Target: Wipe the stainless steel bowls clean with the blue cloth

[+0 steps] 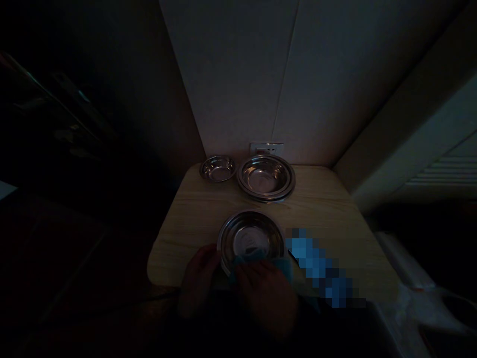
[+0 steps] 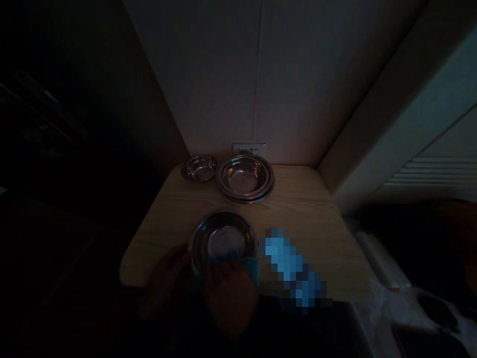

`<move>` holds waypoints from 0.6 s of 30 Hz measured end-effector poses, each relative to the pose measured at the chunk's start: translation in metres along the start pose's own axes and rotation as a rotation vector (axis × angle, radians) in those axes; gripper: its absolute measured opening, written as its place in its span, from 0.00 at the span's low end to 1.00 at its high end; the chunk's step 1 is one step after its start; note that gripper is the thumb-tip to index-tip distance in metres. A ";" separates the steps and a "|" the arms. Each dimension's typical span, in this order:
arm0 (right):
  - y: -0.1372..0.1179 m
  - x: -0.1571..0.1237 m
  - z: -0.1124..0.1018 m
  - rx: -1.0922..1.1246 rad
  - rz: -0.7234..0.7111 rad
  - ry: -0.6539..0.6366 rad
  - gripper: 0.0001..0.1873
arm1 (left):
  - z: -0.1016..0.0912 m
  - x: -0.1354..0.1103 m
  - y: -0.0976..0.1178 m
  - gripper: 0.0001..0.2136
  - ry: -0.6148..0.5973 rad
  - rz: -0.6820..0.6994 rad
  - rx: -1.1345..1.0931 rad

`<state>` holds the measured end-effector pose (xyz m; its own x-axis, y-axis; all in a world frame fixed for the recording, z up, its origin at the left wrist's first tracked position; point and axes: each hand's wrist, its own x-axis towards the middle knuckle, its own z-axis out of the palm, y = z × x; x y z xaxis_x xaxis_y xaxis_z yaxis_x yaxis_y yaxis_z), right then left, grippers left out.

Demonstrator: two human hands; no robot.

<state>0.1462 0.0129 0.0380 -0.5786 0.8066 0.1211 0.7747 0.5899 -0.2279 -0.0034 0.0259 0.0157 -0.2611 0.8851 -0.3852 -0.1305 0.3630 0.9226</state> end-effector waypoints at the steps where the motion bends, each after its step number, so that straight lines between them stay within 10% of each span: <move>1: 0.001 -0.002 0.001 -0.007 -0.012 0.012 0.08 | 0.001 0.000 0.001 0.17 0.009 -0.001 0.013; 11: -0.017 0.014 0.008 -0.008 0.101 0.083 0.05 | 0.010 -0.017 0.013 0.15 0.110 0.028 0.215; 18: 0.004 -0.005 0.004 -0.021 -0.108 0.136 0.10 | 0.008 -0.012 0.007 0.17 0.125 0.038 0.200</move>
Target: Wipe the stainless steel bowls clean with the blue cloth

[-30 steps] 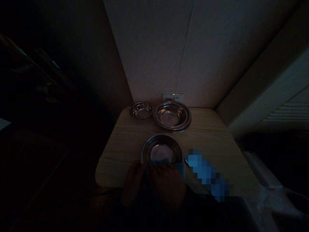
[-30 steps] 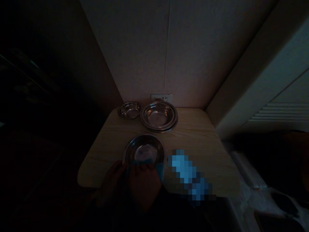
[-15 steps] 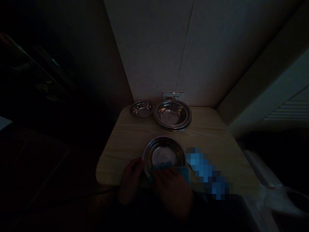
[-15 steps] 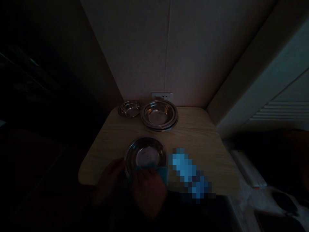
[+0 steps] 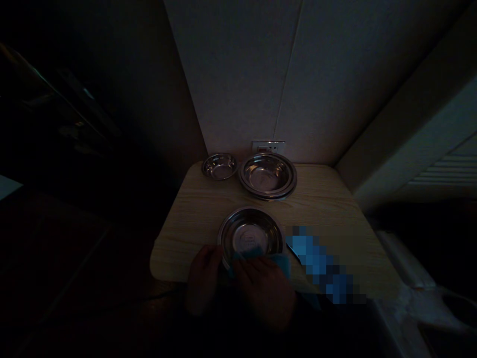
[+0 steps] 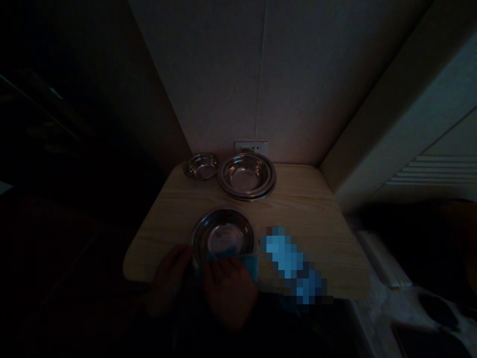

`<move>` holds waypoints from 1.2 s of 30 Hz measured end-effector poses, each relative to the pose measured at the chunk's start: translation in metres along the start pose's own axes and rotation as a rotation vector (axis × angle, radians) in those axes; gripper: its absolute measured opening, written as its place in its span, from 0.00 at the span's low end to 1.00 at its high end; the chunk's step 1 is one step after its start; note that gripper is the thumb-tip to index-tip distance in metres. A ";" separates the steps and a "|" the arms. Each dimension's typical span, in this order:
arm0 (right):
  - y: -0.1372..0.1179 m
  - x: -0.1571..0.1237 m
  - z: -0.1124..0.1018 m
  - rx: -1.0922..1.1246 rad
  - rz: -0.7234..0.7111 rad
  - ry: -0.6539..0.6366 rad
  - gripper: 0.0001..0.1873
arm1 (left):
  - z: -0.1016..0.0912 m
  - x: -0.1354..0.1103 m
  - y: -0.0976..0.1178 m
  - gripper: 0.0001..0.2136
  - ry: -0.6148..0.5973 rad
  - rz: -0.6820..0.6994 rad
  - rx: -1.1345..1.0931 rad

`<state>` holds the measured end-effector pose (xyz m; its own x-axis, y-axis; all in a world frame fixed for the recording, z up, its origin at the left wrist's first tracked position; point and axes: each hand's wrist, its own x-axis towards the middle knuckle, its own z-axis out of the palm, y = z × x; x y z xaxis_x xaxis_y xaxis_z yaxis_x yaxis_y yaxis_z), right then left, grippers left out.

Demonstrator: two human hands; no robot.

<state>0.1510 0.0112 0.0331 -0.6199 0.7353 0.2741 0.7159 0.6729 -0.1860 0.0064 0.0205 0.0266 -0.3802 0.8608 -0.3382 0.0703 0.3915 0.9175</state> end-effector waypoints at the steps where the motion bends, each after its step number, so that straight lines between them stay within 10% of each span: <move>1: 0.003 -0.004 -0.002 0.002 -0.036 0.018 0.10 | 0.001 0.000 0.000 0.17 -0.011 -0.008 -0.008; 12: -0.016 0.000 0.018 -0.067 0.018 0.167 0.14 | -0.001 0.002 0.004 0.15 0.016 0.076 0.080; 20: 0.014 -0.019 -0.005 0.072 -0.116 0.168 0.10 | -0.002 0.003 0.003 0.16 -0.030 0.011 0.052; 30: -0.027 0.008 0.016 0.076 0.205 0.061 0.06 | -0.004 0.000 0.003 0.16 0.038 0.087 0.138; 36: -0.011 -0.012 0.003 0.066 0.142 0.153 0.07 | -0.003 -0.001 0.001 0.16 0.017 0.017 0.070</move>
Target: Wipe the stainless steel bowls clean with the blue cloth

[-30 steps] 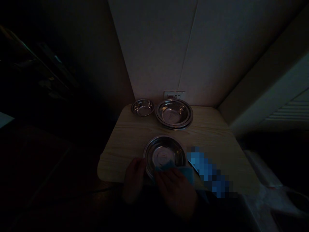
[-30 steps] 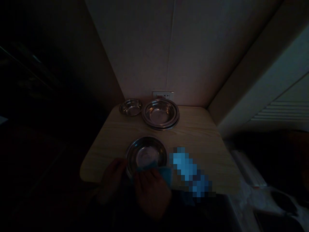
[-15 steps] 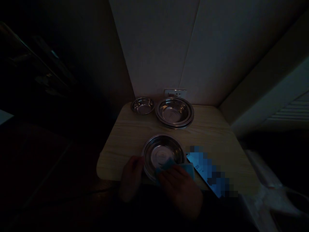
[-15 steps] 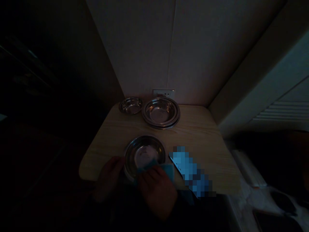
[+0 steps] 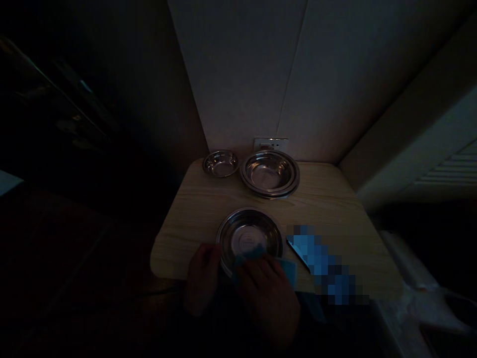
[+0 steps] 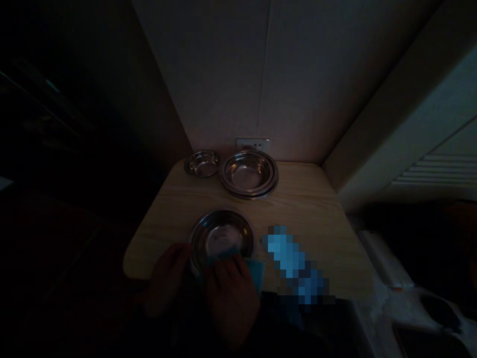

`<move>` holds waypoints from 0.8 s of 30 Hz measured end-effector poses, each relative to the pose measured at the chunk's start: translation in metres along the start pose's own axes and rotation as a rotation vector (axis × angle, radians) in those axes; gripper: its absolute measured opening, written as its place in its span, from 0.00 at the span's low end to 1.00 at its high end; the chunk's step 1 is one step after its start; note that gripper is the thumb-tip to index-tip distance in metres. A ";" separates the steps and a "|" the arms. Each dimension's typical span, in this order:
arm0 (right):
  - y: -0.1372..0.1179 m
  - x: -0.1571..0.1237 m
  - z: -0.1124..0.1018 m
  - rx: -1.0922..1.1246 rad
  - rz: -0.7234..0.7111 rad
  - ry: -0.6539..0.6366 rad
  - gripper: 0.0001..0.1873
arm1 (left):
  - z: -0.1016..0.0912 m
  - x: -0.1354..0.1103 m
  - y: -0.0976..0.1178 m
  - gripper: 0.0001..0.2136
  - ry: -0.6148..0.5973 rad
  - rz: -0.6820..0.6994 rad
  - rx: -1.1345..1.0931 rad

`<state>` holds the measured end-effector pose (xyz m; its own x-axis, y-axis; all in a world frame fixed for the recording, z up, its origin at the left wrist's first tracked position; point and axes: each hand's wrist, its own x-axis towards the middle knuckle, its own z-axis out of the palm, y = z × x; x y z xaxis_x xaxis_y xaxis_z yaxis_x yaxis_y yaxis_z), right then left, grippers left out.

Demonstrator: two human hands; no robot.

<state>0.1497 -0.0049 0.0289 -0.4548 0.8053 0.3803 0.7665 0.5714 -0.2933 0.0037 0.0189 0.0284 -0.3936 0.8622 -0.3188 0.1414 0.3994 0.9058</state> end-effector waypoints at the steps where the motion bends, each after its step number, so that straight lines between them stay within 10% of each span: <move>1: 0.004 -0.003 -0.003 0.003 -0.009 0.001 0.07 | 0.001 0.000 0.000 0.17 -0.004 -0.006 -0.014; 24: 0.002 -0.006 0.005 0.057 -0.093 0.079 0.10 | 0.002 0.001 0.006 0.15 0.019 0.015 0.046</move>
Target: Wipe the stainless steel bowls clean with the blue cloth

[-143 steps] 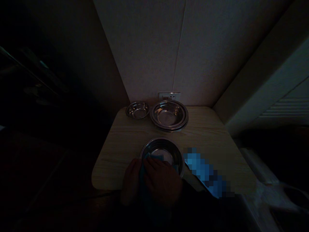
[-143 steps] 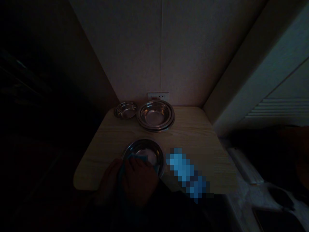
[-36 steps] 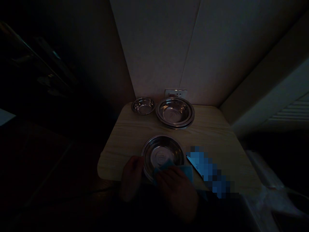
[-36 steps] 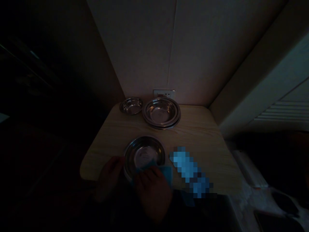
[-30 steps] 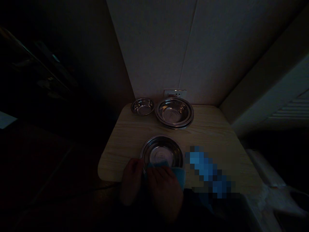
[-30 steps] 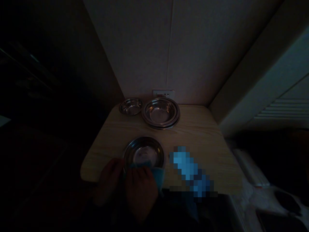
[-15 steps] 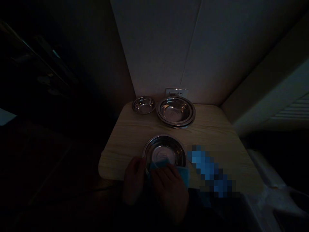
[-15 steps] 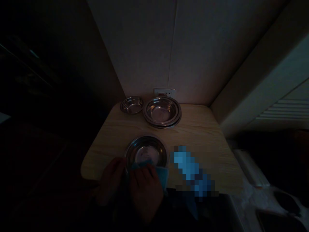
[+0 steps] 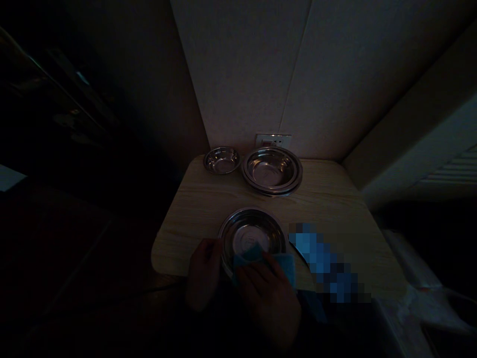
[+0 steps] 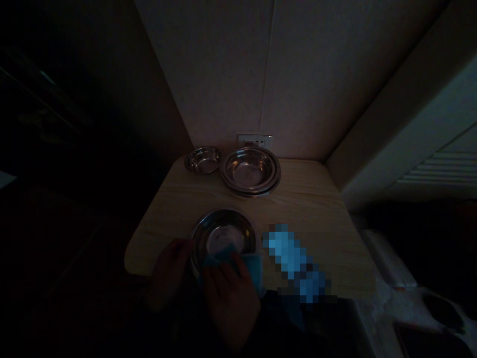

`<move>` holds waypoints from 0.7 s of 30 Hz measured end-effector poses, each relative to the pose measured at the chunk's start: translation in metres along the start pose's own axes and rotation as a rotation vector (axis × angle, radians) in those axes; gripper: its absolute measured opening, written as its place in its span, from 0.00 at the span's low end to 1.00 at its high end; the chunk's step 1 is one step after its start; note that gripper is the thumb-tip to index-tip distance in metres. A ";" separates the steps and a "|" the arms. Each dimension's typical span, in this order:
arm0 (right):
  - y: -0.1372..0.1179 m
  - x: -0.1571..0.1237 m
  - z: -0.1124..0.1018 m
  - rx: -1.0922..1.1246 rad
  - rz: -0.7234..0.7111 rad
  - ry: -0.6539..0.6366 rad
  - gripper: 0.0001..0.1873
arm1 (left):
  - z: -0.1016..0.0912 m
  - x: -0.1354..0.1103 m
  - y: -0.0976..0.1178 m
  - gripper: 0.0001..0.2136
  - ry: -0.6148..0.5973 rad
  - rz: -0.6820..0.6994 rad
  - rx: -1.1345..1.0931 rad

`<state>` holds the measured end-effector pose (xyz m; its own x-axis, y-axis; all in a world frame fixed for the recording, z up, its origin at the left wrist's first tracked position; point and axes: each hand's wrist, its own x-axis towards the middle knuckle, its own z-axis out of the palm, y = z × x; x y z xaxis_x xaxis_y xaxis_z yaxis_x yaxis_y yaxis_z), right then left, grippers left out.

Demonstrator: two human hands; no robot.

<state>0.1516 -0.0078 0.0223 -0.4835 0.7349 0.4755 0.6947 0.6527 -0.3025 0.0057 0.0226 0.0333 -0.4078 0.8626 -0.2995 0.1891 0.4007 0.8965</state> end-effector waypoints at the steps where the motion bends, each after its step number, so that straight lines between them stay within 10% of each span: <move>1: -0.003 0.001 0.004 -0.007 0.006 0.014 0.10 | 0.000 0.001 -0.001 0.15 0.004 0.007 0.010; 21: 0.003 0.010 -0.002 -0.002 -0.024 -0.052 0.07 | -0.007 -0.019 -0.006 0.15 -0.019 -0.056 0.049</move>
<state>0.1500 0.0011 0.0273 -0.5269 0.7281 0.4385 0.6837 0.6696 -0.2901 0.0060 0.0010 0.0357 -0.4025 0.8436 -0.3555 0.2099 0.4631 0.8611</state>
